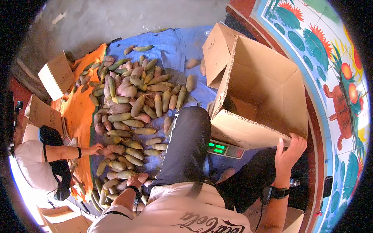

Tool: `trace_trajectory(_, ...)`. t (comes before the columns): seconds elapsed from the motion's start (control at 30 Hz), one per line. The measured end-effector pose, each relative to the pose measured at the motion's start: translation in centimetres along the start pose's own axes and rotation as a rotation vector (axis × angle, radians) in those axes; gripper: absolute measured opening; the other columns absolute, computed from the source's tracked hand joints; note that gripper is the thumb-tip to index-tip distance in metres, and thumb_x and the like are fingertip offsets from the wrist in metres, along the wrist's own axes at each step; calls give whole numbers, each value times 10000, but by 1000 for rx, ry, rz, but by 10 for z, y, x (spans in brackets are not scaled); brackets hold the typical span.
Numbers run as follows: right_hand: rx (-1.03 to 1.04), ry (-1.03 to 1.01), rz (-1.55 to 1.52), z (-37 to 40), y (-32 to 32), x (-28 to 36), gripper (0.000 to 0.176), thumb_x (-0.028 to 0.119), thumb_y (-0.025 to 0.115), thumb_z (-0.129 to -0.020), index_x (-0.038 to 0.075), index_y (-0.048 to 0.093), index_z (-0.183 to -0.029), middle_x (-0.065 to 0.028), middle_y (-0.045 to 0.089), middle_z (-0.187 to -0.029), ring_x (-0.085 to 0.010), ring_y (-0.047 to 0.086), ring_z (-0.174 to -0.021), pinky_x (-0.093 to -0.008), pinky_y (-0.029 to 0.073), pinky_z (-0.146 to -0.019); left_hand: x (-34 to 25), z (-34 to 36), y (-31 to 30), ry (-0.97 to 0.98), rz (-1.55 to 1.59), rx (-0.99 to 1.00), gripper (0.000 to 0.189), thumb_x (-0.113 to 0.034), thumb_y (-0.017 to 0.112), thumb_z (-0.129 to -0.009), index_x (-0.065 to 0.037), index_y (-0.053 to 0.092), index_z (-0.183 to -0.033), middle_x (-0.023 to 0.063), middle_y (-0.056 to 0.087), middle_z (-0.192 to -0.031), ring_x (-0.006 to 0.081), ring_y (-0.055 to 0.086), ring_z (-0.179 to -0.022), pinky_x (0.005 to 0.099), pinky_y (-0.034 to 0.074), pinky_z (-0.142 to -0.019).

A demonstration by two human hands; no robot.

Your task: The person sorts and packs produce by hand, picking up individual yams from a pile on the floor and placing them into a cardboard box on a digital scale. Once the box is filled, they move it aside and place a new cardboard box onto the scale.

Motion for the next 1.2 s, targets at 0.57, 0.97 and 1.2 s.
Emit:
trace_trajectory(0.57, 56, 47, 18, -4, 6, -6, 332, 213, 571, -822, -24, 496, -1043, -187, 496, -972, -368, 448, -958, -460, 337, -875, -62, 3, -8, 269, -283, 39, 383, -274, 532, -855, -125, 478, -1204, 170, 460, -1225, 336, 466, -1156, 435, 441, -911)
trace_trajectory(0.97, 56, 39, 17, 1, 6, -8, 309, 205, 547, -851, -2, 483, -1071, -188, 484, -1016, -361, 438, -991, -466, 330, -902, -58, -5, -35, 306, -210, -86, 401, -360, 485, -868, -73, 529, -1144, 135, 566, -1145, 299, 554, -1081, 428, 482, -845)
trace_trajectory(1.2, 7, 51, -18, -2, 1, -4, 347, 214, 602, -790, -2, 493, -1038, -185, 474, -953, -377, 433, -938, -485, 327, -878, -90, -111, -37, 728, -500, -572, 379, -350, 568, -835, -67, 533, -1085, 163, 582, -1061, 360, 564, -939, 423, 473, -820)
Point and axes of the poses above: each hand's wrist, its own z-axis away from the middle knuckle, its own y-axis out of the palm, x = y × z, the point moved 10 cm from there along -z, towards the middle knuckle
